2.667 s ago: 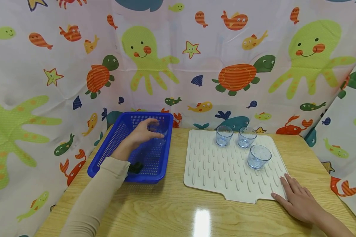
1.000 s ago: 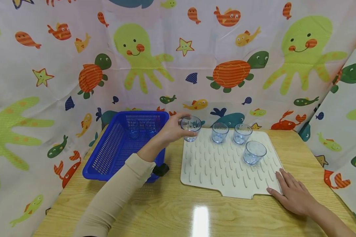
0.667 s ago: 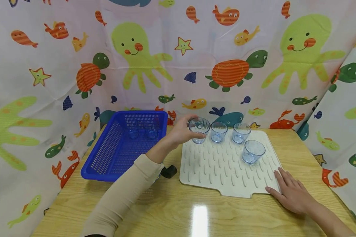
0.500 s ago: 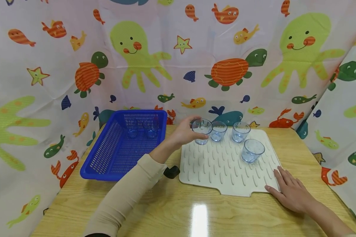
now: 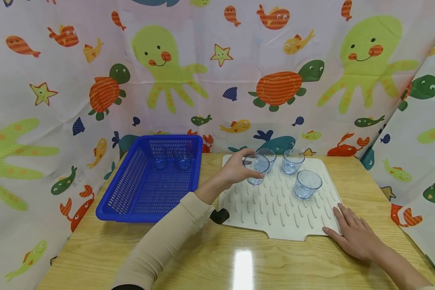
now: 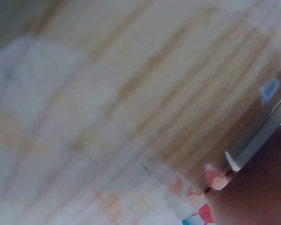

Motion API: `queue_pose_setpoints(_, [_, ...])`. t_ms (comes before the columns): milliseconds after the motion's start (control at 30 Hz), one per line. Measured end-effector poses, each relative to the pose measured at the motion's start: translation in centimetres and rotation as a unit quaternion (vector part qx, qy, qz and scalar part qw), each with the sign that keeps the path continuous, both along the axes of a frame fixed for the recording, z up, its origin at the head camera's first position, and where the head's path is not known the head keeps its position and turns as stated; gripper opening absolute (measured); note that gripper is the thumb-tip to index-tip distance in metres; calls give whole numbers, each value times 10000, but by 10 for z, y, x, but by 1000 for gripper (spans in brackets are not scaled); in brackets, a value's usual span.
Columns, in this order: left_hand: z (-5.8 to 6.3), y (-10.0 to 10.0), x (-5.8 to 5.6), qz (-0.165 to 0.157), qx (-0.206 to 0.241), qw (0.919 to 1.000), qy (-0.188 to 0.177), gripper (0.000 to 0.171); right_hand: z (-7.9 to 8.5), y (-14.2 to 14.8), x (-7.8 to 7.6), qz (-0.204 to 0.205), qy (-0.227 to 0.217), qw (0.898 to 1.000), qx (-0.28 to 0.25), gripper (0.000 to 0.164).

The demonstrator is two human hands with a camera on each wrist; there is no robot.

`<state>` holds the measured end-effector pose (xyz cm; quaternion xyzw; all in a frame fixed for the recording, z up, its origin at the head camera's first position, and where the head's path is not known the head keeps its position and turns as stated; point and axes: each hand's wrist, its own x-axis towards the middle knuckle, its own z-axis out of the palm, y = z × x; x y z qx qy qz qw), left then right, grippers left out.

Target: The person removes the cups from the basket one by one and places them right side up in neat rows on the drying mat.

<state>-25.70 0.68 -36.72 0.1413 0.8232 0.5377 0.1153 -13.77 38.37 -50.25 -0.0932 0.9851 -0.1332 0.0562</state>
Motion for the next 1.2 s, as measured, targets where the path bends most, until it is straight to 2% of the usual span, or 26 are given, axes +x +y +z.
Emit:
queue_pose_setpoints(533, [-25, 27, -2, 28, 30, 9997, -250, 79, -3, 0, 0, -6, -13, 10000, -27, 94])
queue_pose_setpoints(867, [-40, 47, -7, -69, 24, 9999, -135, 80, 3, 0, 0, 1, -16, 10000, -28, 94])
queue_pose_setpoints(1200, [-50, 66, -10, -39, -303, 9994, -136, 79, 6, -2, 2, 15, -14, 10000, -4, 93])
